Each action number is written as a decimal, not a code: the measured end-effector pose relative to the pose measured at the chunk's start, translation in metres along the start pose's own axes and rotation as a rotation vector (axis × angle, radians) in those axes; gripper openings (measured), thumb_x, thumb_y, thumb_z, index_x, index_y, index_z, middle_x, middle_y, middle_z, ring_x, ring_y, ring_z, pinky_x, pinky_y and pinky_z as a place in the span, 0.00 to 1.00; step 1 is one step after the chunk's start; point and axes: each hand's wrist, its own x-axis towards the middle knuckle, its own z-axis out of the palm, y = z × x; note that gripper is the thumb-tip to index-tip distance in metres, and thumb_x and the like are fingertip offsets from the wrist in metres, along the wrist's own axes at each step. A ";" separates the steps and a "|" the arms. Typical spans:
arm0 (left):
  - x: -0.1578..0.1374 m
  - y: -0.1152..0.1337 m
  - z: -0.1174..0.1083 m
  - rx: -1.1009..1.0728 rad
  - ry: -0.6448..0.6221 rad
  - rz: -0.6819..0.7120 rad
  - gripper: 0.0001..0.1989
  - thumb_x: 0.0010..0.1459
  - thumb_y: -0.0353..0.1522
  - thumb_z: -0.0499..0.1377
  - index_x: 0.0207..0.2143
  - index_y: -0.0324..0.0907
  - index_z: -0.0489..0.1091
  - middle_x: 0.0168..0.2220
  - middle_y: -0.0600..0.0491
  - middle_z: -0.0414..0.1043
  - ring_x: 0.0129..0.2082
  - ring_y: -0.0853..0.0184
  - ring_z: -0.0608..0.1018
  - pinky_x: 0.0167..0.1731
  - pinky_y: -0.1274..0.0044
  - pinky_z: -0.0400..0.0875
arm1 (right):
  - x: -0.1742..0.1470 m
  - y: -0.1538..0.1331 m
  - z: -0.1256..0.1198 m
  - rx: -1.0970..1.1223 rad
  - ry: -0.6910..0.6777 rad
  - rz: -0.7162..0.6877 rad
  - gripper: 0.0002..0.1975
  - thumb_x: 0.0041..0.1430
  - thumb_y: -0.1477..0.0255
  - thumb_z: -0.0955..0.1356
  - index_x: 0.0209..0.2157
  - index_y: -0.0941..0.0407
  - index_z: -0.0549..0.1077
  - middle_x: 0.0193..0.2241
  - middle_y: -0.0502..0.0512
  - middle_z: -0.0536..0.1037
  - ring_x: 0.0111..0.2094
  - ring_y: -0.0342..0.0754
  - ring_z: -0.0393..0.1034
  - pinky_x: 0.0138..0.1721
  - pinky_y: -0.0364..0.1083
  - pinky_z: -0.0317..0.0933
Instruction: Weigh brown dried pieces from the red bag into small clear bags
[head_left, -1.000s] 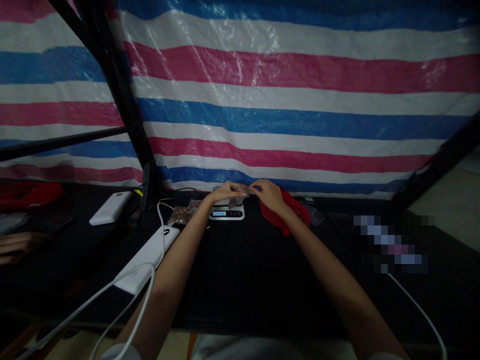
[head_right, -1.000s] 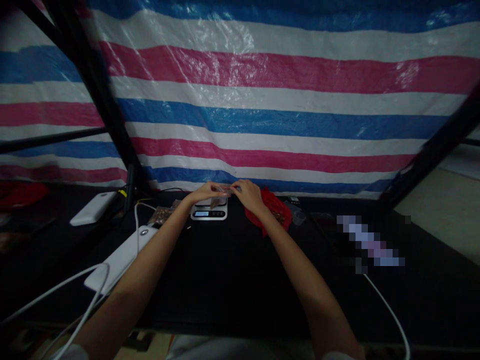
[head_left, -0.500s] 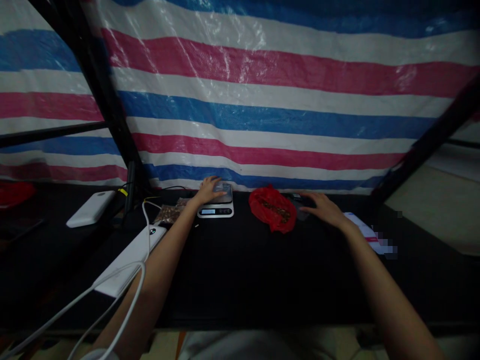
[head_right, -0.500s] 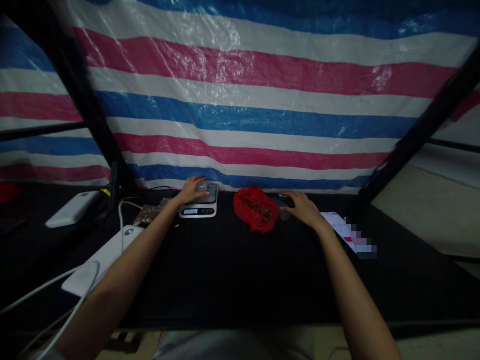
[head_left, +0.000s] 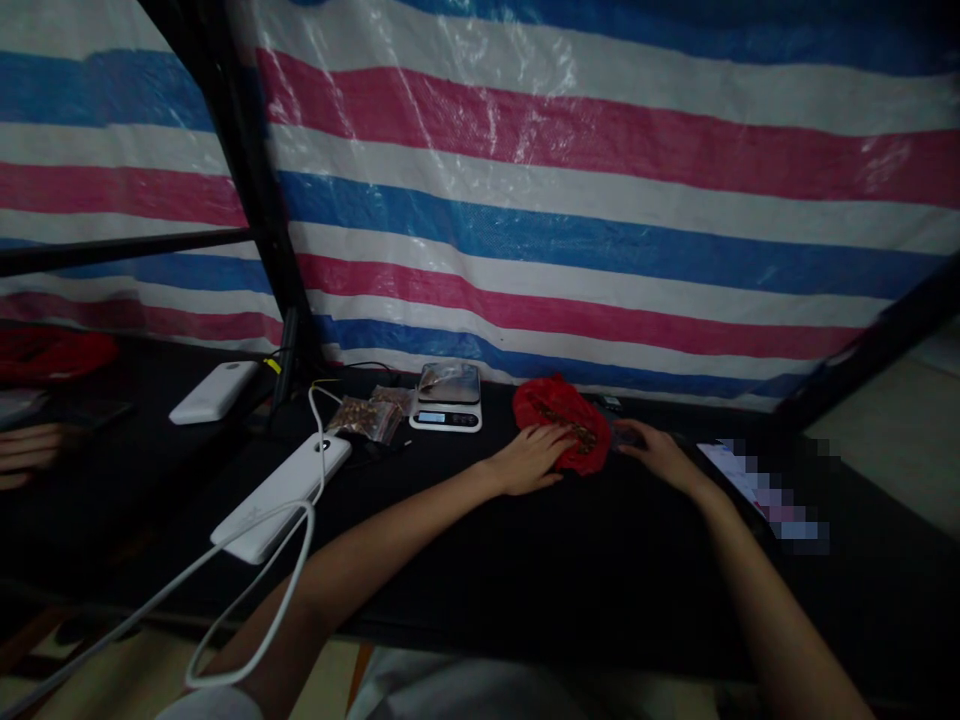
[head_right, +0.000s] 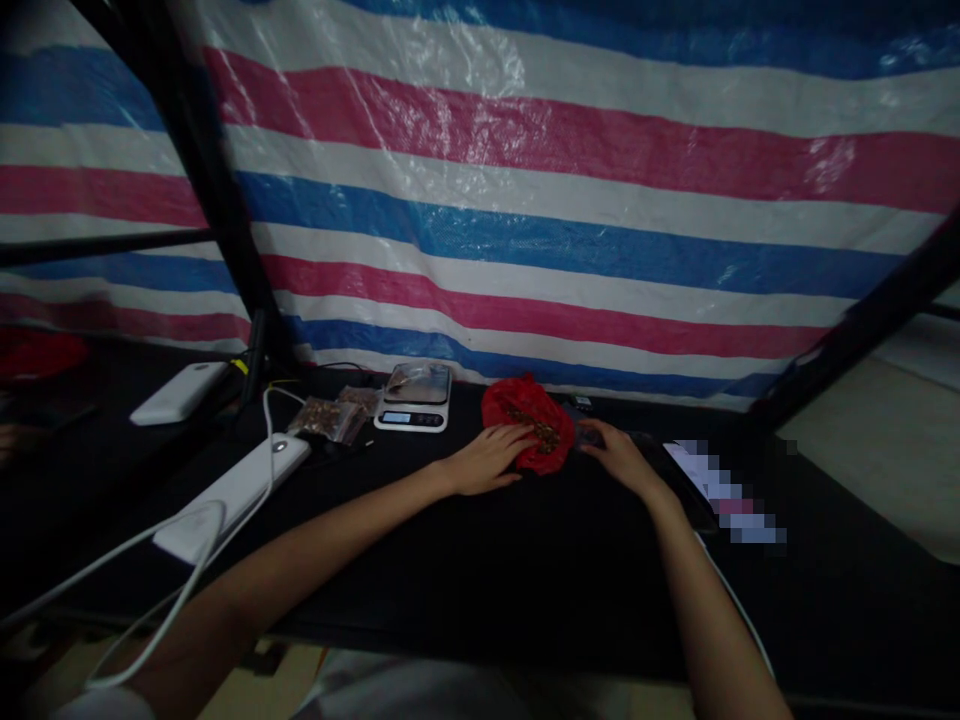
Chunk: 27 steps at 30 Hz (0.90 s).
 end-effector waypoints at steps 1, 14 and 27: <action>0.000 0.001 0.003 -0.004 -0.014 -0.006 0.27 0.56 0.36 0.52 0.57 0.41 0.49 0.56 0.44 0.56 0.56 0.61 0.59 0.52 0.68 0.54 | 0.000 -0.002 0.000 0.031 0.017 0.007 0.19 0.45 0.67 0.67 0.42 0.54 0.69 0.41 0.58 0.74 0.42 0.54 0.69 0.47 0.54 0.62; -0.007 0.000 0.000 0.091 0.015 -0.075 0.15 0.56 0.34 0.53 0.47 0.42 0.61 0.44 0.48 0.62 0.44 0.62 0.66 0.42 0.72 0.59 | 0.030 -0.083 0.011 0.044 0.170 -0.258 0.20 0.49 0.69 0.66 0.45 0.55 0.63 0.43 0.59 0.71 0.45 0.52 0.67 0.45 0.53 0.62; -0.006 -0.004 0.008 0.085 0.113 -0.271 0.10 0.51 0.30 0.57 0.37 0.41 0.61 0.41 0.47 0.59 0.43 0.59 0.64 0.43 0.67 0.58 | 0.010 -0.065 0.030 -0.380 -0.031 -0.356 0.22 0.49 0.80 0.62 0.48 0.56 0.63 0.43 0.60 0.70 0.45 0.54 0.63 0.44 0.53 0.59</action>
